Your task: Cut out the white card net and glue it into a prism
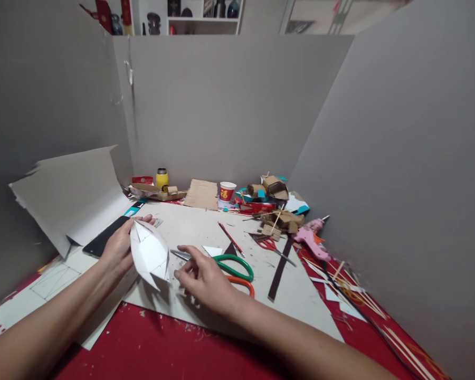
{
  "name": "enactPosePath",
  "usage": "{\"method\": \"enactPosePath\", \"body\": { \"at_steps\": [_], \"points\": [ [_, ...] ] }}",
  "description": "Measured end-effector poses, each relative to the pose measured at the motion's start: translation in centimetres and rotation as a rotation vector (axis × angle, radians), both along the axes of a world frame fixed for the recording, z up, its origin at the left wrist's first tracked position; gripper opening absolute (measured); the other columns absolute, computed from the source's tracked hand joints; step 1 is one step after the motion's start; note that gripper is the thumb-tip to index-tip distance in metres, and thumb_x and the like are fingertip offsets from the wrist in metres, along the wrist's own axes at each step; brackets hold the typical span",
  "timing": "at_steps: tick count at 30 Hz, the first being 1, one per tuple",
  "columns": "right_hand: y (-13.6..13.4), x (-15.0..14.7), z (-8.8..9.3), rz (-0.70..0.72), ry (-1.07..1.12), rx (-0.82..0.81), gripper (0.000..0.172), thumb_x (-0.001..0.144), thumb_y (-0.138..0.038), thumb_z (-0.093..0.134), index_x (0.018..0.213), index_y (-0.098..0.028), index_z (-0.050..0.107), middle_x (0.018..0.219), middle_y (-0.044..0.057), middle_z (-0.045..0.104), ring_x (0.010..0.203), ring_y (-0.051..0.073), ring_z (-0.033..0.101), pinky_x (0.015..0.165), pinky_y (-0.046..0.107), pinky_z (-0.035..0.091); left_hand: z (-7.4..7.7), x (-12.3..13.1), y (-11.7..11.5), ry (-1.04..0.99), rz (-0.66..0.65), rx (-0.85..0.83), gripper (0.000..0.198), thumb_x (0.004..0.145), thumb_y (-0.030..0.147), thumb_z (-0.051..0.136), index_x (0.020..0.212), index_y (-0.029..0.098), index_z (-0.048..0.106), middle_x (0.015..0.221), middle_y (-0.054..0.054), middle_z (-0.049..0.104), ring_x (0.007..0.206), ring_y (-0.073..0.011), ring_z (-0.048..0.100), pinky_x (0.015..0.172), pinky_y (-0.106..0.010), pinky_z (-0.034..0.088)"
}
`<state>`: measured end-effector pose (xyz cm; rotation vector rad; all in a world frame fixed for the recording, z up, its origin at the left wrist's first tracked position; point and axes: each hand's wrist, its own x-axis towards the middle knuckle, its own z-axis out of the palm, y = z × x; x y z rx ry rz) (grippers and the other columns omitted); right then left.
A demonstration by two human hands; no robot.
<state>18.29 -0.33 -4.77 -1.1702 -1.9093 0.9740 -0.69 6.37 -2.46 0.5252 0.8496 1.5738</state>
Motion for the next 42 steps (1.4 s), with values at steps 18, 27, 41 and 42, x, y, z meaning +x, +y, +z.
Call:
{"method": "enactPosePath", "body": {
  "at_steps": [18, 27, 41, 42],
  "points": [
    [0.5, 3.9, 4.5, 0.04, -0.415, 0.141, 0.046, 0.084, -0.026, 0.054, 0.129, -0.015, 0.05, 0.087, 0.007, 0.072, 0.076, 0.021, 0.065, 0.069, 0.031, 0.049, -0.9, 0.6, -0.4, 0.085, -0.081, 0.007, 0.011, 0.081, 0.008, 0.054, 0.078, 0.013, 0.063, 0.092, -0.012, 0.074, 0.09, -0.0189, 0.07, 0.09, -0.032, 0.049],
    [2.6, 15.1, 5.0, -0.315, -0.707, 0.136, 0.031, 0.084, -0.031, 0.052, 0.106, -0.014, 0.066, 0.087, 0.011, 0.071, 0.074, 0.023, 0.064, 0.061, 0.03, 0.044, -1.5, 2.0, -2.5, 0.187, -0.448, -0.082, 0.01, 0.077, 0.026, 0.066, 0.079, 0.016, 0.068, 0.101, -0.017, 0.072, 0.098, -0.0266, 0.067, 0.079, -0.03, 0.053],
    [9.0, 19.1, 2.5, -0.357, -0.834, 0.077, 0.021, 0.08, -0.031, 0.052, 0.073, -0.016, 0.065, 0.071, 0.008, 0.068, 0.063, 0.02, 0.059, 0.054, 0.027, 0.035, -2.0, 2.1, -2.3, 0.262, -0.576, -0.109, 0.018, 0.08, 0.034, 0.063, 0.078, 0.017, 0.068, 0.101, -0.015, 0.072, 0.095, -0.0259, 0.068, 0.082, -0.031, 0.052],
    [9.6, 19.2, 2.7, -0.366, -0.846, 0.072, 0.021, 0.08, -0.031, 0.052, 0.071, -0.016, 0.064, 0.068, 0.008, 0.067, 0.061, 0.02, 0.058, 0.053, 0.027, 0.034, -2.0, 2.1, -2.3, 0.259, -0.582, -0.11, 0.018, 0.081, 0.034, 0.063, 0.079, 0.017, 0.068, 0.101, -0.015, 0.072, 0.096, -0.026, 0.067, 0.083, -0.032, 0.052]
  ]
}}
